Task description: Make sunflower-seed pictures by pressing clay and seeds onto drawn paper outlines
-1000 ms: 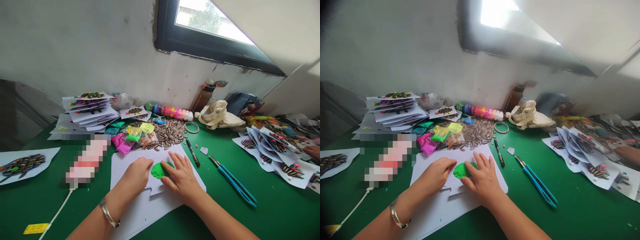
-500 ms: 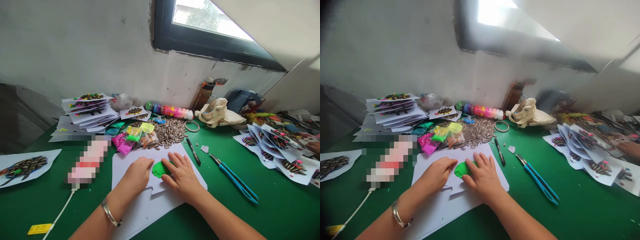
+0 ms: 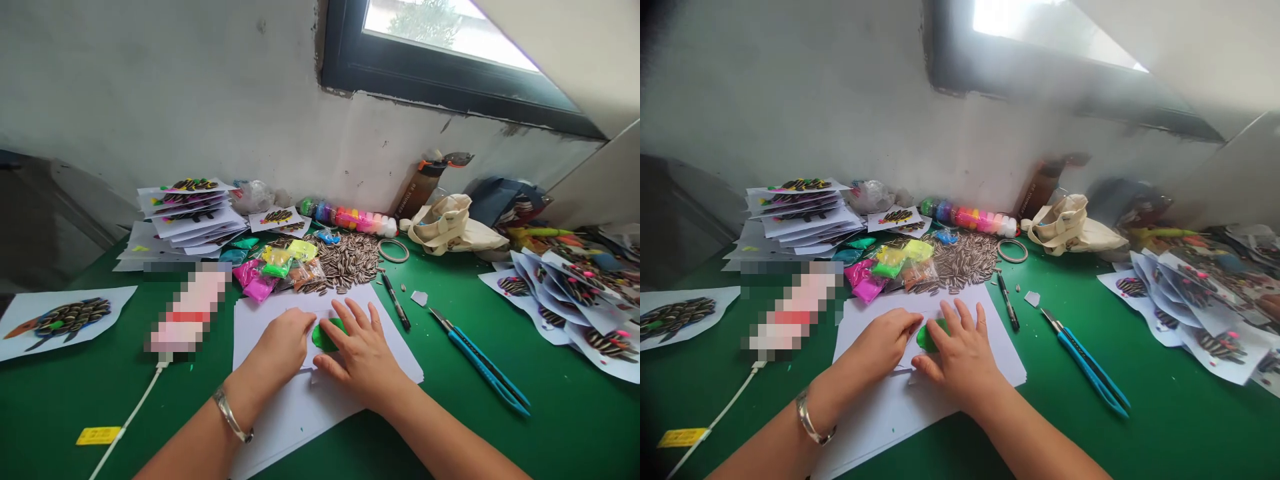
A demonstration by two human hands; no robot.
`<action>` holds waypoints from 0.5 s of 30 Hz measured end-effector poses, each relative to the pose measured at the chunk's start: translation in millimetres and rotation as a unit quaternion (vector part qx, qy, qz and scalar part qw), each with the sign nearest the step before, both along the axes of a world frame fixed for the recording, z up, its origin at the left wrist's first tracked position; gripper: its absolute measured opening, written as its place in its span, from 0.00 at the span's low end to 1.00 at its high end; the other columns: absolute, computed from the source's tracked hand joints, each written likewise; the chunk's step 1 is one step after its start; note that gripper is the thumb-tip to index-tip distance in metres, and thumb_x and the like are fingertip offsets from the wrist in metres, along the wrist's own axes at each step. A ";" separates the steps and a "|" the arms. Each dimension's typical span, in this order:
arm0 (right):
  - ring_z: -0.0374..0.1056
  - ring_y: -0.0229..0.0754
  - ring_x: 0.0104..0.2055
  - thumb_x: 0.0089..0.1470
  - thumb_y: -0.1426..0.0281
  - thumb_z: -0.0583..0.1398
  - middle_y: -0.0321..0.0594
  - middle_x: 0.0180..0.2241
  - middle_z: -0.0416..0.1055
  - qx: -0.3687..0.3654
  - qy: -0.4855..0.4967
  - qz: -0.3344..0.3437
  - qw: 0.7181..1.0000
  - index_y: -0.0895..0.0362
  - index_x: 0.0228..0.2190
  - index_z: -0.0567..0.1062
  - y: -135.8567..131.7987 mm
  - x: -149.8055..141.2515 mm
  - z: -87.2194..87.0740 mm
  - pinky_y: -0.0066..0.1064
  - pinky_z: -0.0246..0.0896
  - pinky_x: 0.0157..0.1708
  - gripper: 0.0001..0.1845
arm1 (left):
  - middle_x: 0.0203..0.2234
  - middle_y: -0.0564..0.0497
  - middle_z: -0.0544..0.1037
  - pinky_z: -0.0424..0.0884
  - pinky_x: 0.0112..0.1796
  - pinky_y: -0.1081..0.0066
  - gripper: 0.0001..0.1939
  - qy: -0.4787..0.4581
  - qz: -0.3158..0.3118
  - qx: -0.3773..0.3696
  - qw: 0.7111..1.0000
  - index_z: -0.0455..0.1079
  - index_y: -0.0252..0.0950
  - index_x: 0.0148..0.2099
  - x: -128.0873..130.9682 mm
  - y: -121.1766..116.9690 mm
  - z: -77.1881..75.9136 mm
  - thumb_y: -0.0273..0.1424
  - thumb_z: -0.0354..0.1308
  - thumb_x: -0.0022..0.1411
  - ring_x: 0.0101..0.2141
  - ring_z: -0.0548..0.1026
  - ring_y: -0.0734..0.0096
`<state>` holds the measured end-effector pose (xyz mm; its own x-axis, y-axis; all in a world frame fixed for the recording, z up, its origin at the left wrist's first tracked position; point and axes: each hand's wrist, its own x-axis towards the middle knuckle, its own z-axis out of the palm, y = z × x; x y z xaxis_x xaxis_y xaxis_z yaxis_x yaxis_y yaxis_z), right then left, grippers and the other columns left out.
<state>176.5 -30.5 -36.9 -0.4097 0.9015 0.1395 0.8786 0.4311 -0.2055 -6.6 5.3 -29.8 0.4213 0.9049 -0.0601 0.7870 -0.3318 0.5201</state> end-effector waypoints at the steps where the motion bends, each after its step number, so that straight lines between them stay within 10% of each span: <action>1: 0.49 0.63 0.65 0.58 0.48 0.54 0.47 0.62 0.59 -0.007 0.000 0.003 1.000 0.47 0.54 0.70 0.1 -0.6 -0.7 0.68 0.36 0.59 0.28 | 0.33 0.46 0.76 0.67 0.38 0.67 0.14 -0.001 0.000 0.000 1.000 0.73 0.35 0.39 0.0 -0.2 -0.2 0.23 0.45 0.66 0.36 0.73 0.63; 15: 0.47 0.62 0.65 0.59 0.50 0.54 0.47 0.64 0.56 -0.007 0.021 0.043 0.999 0.48 0.55 0.69 -4.0 -1.6 -1.7 0.67 0.33 0.60 0.26 | 0.40 0.44 0.79 0.69 0.44 0.65 0.17 -0.006 0.019 -0.016 1.000 0.74 0.34 0.47 0.7 0.5 1.8 0.21 0.46 0.63 0.42 0.74 0.61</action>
